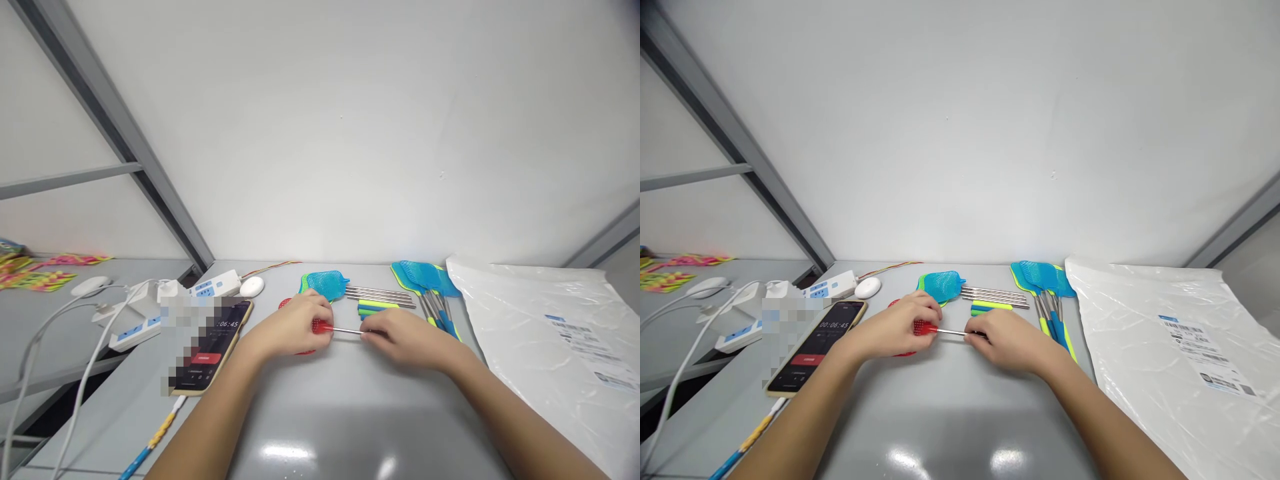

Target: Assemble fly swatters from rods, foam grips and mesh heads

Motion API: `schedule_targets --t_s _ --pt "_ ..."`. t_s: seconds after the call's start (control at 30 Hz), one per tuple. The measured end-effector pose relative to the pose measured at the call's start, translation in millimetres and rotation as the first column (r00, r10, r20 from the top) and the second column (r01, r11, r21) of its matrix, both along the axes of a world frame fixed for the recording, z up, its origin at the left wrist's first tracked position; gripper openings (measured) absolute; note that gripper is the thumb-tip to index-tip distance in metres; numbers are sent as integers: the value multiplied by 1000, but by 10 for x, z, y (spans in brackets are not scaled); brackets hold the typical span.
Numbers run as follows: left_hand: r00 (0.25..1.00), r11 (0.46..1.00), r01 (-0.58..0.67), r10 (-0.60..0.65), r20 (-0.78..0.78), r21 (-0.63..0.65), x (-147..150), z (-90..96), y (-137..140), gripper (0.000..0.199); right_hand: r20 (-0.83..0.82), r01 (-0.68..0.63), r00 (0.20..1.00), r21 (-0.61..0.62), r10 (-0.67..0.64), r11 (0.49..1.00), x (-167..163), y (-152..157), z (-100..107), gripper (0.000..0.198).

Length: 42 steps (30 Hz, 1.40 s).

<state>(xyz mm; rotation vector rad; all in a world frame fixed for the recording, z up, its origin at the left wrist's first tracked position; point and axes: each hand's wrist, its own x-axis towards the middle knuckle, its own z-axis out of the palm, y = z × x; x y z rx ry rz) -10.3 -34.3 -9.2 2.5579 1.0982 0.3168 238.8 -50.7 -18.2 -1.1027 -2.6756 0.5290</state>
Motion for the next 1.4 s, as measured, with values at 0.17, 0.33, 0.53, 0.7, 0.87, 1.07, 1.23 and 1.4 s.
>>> schedule_targets --t_s 0.17,0.33,0.53,0.7,0.87,1.07,1.23,1.4 --pt "998 997 -55 56 -15 53 -110 38 52 12 3 42 999 66 -42 997 99 55 6 28" --pt "996 979 -79 87 -34 186 83 -120 26 17 61 103 991 215 -119 971 54 68 -127 25" --pt "995 964 34 -7 -101 263 405 -351 -94 21 126 55 987 304 -97 951 -83 40 -243 28" --pt "989 956 26 18 -147 292 446 -348 -88 21 77 38 995 340 -68 940 -38 82 -246 26" --pt "992 958 5 32 -124 286 354 -233 -4 23 39 73 995 397 -96 915 42 128 -178 30" --pt "988 946 -106 134 -71 306 44 -134 112 26 -1 147 987 391 -159 909 225 215 -90 33" --pt "980 904 -132 180 -81 406 78 -117 46 20 14 153 985 396 -172 905 233 243 -144 31" --pt "981 916 -79 142 -133 392 402 -281 -62 22 0 125 991 404 -137 906 41 164 -256 28"
